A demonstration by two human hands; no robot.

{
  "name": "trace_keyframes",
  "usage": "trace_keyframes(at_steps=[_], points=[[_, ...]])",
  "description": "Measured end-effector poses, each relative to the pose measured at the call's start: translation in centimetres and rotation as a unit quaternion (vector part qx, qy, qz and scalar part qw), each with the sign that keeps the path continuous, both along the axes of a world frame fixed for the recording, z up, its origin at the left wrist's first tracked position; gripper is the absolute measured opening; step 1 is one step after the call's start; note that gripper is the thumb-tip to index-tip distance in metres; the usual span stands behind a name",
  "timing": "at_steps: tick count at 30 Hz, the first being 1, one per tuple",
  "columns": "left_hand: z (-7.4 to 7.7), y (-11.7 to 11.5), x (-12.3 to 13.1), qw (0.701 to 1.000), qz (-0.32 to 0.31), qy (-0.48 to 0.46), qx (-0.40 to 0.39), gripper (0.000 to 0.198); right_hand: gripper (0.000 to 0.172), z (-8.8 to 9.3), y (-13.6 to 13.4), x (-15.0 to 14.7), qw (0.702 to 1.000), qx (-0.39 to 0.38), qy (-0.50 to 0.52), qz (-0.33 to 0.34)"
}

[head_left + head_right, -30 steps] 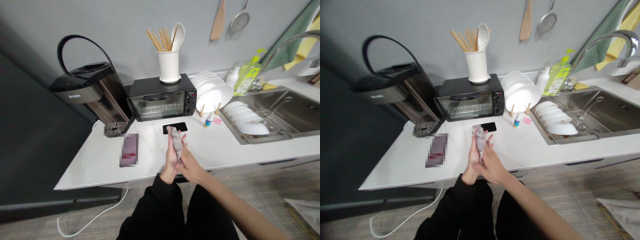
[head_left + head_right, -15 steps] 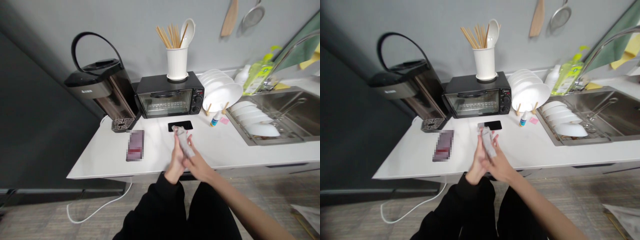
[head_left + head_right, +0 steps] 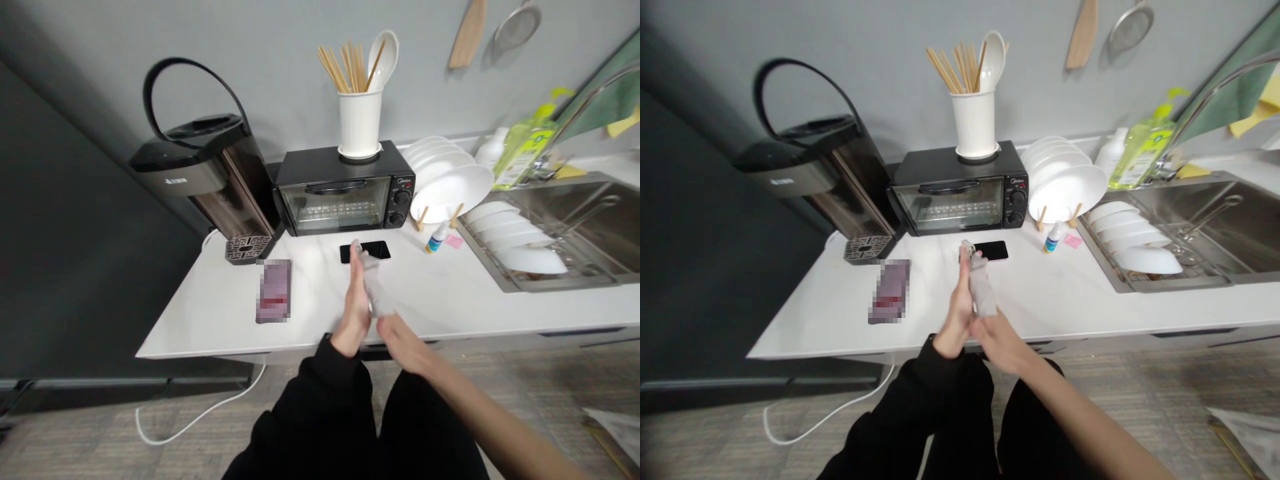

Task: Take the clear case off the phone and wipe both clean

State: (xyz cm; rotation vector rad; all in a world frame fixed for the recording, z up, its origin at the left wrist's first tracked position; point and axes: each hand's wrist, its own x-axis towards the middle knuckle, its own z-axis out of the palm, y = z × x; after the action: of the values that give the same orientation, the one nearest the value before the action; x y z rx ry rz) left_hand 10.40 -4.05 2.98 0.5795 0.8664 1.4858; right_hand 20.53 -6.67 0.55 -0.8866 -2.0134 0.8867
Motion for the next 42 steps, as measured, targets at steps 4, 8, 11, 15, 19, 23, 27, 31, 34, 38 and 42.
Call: trace_keyframes(at_steps=[4, 8, 11, 15, 19, 23, 27, 31, 34, 38, 42], points=[[0.2, 0.2, 0.2, 0.993, -0.023, -0.088, -0.068, 0.054, 0.098, -0.7, 0.9, -0.3, 1.000, -0.022, -0.018, -0.011], [0.6, 0.5, -0.5, 0.992, -0.029, -0.103, -0.073, 0.052, 0.094, -0.9, 0.9, 0.2, 0.998, 0.036, -0.056, 0.022], [0.9, 0.6, -0.9, 0.993, -0.029, -0.106, -0.038, 0.049, 0.088, -0.5, 0.6, 0.2, 0.994, 0.073, -0.079, -0.003], [1.0, 0.3, -0.7, 0.996, -0.033, -0.078, -0.031, 0.049, 0.098, 0.0, 0.2, -0.4, 0.995, 0.074, -0.074, -0.006], [0.9, -0.1, -0.1, 0.992, -0.031, -0.109, -0.060, 0.050, 0.095, -0.3, -0.1, -0.8, 0.996, 0.045, -0.068, -0.039], [-0.1, -0.2, 0.4, 0.990, -0.052, -0.111, -0.067, 0.050, 0.096, -0.7, 0.1, -0.8, 0.994, 0.082, -0.063, -0.030], [-0.9, 0.8, -0.4, 0.984, -0.093, -0.110, -0.103, 0.058, 0.085, -0.8, -0.1, -0.3, 0.992, 0.084, -0.065, -0.070], [-1.1, 2.0, -2.8, 0.976, -0.170, -0.049, -0.127, 0.057, 0.048, -1.5, -0.7, 0.6, 0.993, 0.096, -0.055, -0.043], [-1.6, 2.7, -3.9, 0.957, -0.252, 0.100, -0.106, 0.065, 0.027, -2.5, 0.0, 1.7, 0.990, 0.094, -0.020, -0.101], [-2.0, 4.0, -4.5, 0.910, -0.255, 0.325, -0.038, 0.046, 0.033, -3.8, 1.8, 3.9, 0.971, 0.079, 0.023, -0.226], [-0.9, 6.0, -5.3, 0.862, -0.200, 0.464, 0.040, 0.037, 0.043, -3.7, 2.9, 5.7, 0.955, 0.087, 0.027, -0.281]])
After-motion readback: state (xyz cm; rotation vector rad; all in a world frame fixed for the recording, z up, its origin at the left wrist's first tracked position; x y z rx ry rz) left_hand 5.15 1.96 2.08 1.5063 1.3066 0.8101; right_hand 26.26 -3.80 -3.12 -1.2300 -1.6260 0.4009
